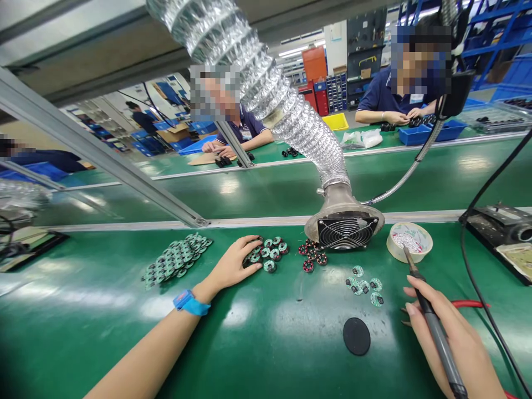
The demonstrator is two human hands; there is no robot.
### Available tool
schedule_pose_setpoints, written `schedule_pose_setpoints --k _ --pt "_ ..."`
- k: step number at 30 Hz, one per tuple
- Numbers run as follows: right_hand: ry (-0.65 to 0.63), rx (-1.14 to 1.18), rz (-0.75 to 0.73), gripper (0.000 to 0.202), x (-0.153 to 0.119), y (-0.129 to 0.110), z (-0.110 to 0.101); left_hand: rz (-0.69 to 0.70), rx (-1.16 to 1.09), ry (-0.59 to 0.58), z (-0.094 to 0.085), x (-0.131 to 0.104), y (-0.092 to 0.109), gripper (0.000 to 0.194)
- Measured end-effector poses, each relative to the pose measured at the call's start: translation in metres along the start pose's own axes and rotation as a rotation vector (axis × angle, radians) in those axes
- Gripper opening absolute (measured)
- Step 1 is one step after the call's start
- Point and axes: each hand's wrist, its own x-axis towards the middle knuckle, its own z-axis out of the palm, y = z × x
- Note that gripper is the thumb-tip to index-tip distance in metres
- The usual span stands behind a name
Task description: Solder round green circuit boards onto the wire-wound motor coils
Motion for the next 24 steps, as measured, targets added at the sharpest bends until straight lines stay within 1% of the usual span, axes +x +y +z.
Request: schedule_pose_setpoints --k 1,3,5,7,8,10,12,14,16,19,22,24 --pt "-0.027 0.019 0.019 0.047 0.0 0.001 -0.001 -0.002 0.021 0.003 0.0 0.0 -0.001 0.061" --pt "-0.071 0.049 0.052 0.049 0.001 0.004 -0.002 -0.006 0.059 0.014 0.0 0.0 -0.003 0.069" --pt "-0.074 0.044 0.059 0.049 0.001 0.007 -0.003 -0.002 0.087 0.018 0.0 0.002 -0.005 0.083" --pt "-0.085 0.021 0.06 0.05 0.002 0.008 -0.002 0.02 0.099 -0.005 0.0 0.005 -0.006 0.09" --pt "-0.092 0.01 0.065 0.051 0.002 0.008 -0.002 0.034 0.101 -0.024 0.001 0.007 -0.006 0.088" --pt "-0.115 0.005 0.092 0.053 0.002 0.007 -0.002 0.052 0.104 -0.049 0.002 0.009 -0.005 0.076" --pt "-0.125 0.024 0.133 0.053 0.002 0.004 -0.003 0.045 0.114 -0.042 0.002 0.008 -0.002 0.061" --pt "-0.121 0.044 0.166 0.053 0.001 0.001 -0.005 0.027 0.128 -0.019 0.002 0.004 0.0 0.054" --pt "-0.112 0.048 0.178 0.054 0.0 0.0 -0.006 0.013 0.142 -0.005 0.001 -0.001 0.003 0.055" --pt "-0.112 0.049 0.15 0.053 0.0 0.0 -0.006 -0.002 0.165 -0.004 0.0 -0.005 0.009 0.062" --pt "-0.121 0.04 0.118 0.052 0.001 -0.002 -0.005 -0.037 0.2 0.011 0.002 -0.003 0.015 0.065" --pt "-0.122 0.034 0.113 0.052 0.001 -0.005 -0.005 -0.074 0.224 0.041 0.006 0.0 0.02 0.063"
